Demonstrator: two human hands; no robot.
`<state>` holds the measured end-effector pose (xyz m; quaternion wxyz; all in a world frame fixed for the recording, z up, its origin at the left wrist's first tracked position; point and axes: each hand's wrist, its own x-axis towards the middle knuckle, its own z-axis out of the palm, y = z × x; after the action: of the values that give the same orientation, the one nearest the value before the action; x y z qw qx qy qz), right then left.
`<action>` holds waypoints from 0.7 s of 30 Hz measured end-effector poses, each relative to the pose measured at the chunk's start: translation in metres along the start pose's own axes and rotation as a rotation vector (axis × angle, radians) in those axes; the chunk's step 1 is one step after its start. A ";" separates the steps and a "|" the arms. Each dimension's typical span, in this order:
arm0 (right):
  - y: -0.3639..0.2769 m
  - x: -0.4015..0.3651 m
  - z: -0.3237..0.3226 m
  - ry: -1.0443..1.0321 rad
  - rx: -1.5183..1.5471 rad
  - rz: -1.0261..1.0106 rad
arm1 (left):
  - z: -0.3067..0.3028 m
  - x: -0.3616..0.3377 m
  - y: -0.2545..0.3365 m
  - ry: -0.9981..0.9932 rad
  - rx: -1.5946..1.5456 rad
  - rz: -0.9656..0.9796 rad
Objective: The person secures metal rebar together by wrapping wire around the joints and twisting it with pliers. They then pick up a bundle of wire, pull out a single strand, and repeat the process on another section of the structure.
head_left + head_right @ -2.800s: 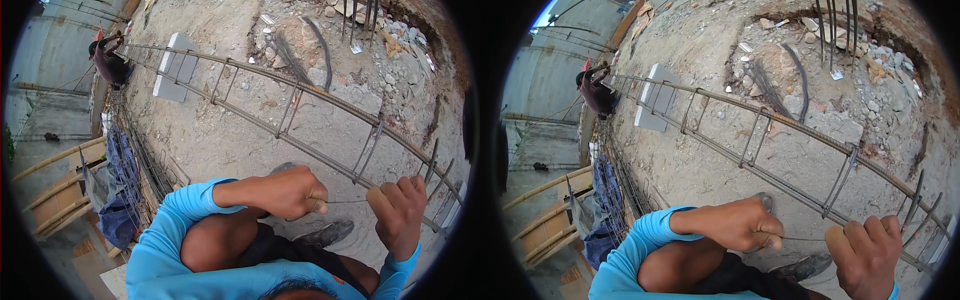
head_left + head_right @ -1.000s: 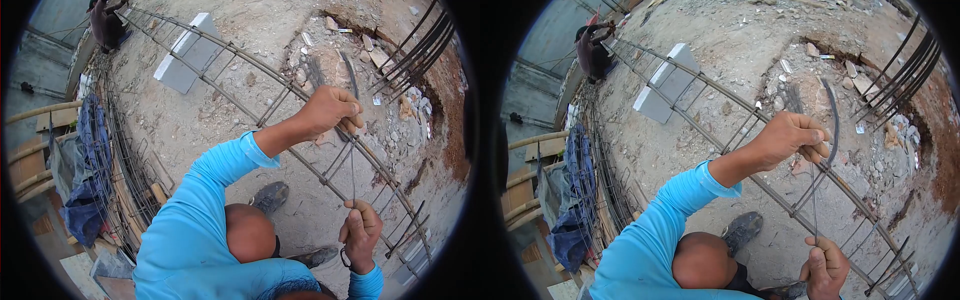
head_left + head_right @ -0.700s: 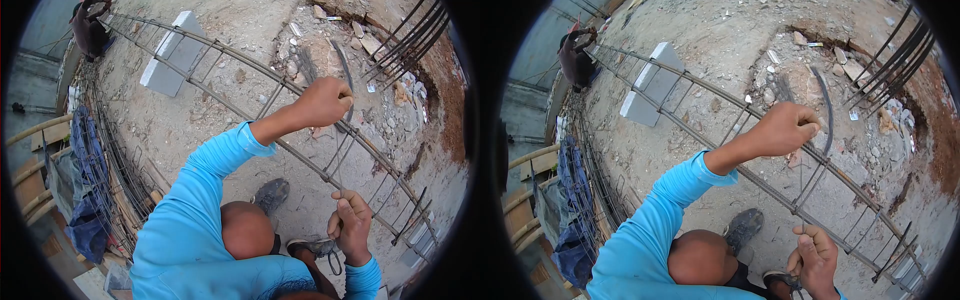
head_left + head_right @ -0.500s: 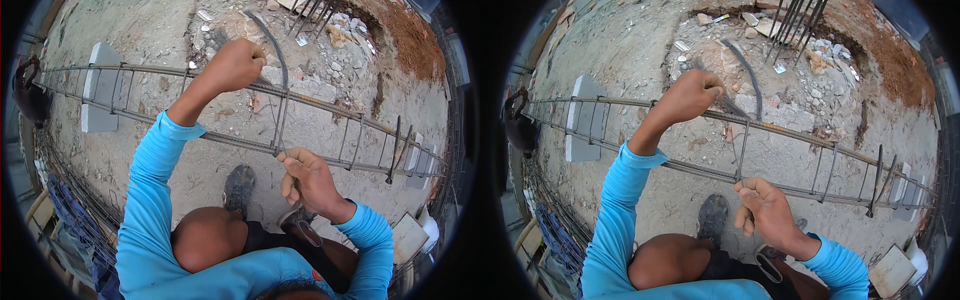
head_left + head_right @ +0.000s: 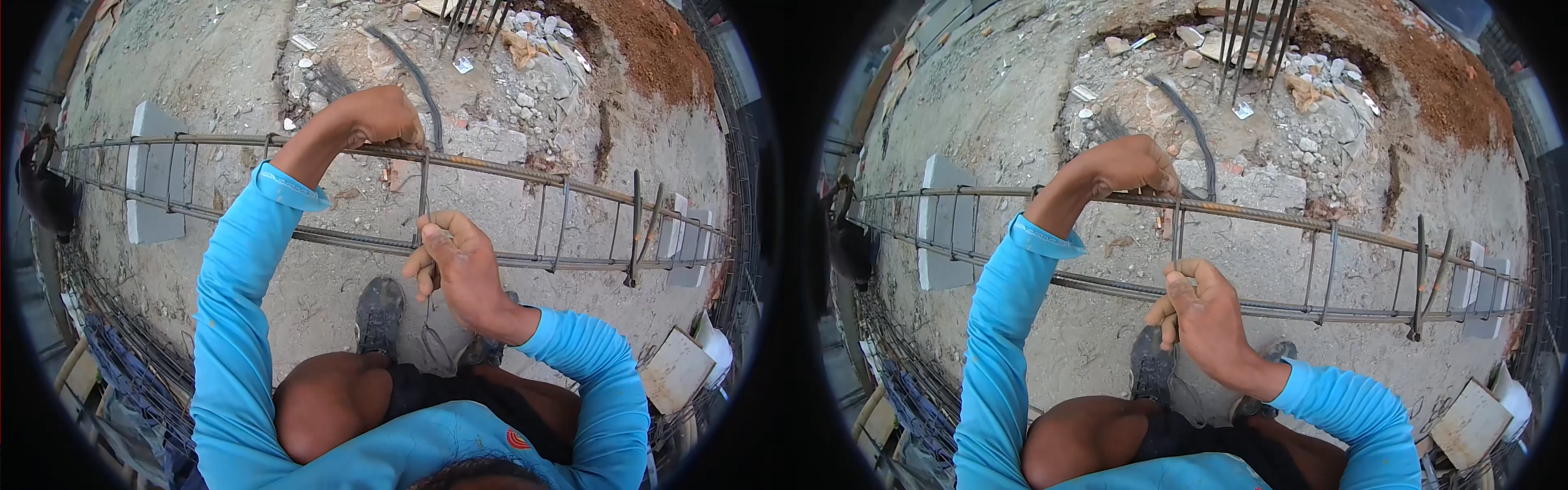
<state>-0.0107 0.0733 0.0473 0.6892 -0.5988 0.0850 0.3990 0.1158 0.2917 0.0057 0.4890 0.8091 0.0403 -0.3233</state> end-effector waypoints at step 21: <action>-0.112 0.138 -0.054 0.162 -1.130 -0.647 | 0.024 -0.015 -0.004 0.213 -0.336 0.063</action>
<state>0.1740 0.0916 0.0354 0.3450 -0.8921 -0.2708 0.1085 0.0915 0.2782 0.0035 0.6201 0.7465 0.1200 -0.2094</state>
